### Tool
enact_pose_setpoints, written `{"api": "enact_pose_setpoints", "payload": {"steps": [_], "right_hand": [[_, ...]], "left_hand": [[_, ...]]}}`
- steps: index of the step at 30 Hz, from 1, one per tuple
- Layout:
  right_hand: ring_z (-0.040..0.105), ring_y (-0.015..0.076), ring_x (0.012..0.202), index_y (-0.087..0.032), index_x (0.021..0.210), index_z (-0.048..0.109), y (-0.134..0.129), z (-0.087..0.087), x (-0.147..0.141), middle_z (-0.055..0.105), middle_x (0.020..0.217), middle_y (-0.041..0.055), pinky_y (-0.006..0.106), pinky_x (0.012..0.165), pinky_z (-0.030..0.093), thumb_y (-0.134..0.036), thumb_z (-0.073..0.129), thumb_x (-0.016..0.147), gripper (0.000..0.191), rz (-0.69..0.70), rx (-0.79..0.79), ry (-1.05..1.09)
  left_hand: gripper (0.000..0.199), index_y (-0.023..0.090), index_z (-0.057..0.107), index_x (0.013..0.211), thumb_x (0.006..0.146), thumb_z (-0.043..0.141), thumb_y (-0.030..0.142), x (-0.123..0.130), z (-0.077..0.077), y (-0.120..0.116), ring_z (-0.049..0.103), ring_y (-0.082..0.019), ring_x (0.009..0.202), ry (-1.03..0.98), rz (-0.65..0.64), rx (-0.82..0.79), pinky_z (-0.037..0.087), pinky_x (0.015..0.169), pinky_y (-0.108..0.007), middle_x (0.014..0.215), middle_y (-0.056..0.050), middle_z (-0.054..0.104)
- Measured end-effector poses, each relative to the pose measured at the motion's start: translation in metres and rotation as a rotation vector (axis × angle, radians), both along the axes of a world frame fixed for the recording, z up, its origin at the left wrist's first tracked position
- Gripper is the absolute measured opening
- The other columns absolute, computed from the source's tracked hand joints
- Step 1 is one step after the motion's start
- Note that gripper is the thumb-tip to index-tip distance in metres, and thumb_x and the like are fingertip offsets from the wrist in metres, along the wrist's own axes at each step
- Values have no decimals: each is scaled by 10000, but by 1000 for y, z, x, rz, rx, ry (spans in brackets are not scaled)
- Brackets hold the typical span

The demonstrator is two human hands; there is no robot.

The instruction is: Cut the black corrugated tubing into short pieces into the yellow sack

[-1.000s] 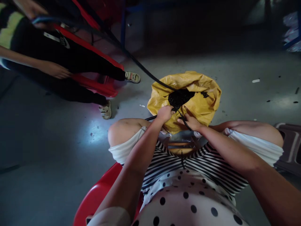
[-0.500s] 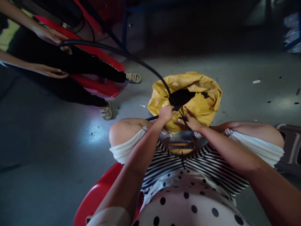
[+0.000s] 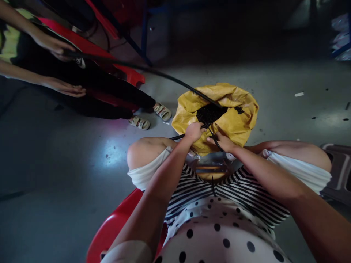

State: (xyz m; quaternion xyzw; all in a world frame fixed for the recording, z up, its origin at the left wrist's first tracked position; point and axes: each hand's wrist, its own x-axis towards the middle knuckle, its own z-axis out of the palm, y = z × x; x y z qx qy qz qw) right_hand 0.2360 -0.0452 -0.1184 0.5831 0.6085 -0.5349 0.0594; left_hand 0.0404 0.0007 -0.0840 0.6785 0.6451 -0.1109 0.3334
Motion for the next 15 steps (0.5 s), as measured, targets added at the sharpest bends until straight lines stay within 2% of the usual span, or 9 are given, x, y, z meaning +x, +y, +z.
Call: {"api": "enact_pose_setpoints", "payload": {"steps": [5,9,15], "right_hand": [[704,322,953,-219,1076,554,0,1,0,714,1000,127,401,836,517,-836,521,873,651,-1,-2,0],[695,304,899,-230,1043,565,-1,-2,-2,705,939,102,379,783,504,-825,504,884,619,-22,17,-14],[678,294,847,-229,964,600,0,-9,0,687,865,89,374,747,490,-795,500,915,577,-78,121,-11]], "left_hand": [[329,202,766,1252,1005,625,367,1,3,1,702,-275,1201,0,-5,-12,524,960,-310,1249,-124,778],[309,217,776,1232,1002,626,357,1,3,0,707,-274,1193,-12,-19,-34,531,961,-309,1222,-115,786],[346,198,748,1298,986,648,309,-9,0,3,685,-281,1228,-51,3,-51,519,1018,-328,1292,-127,763]]}}
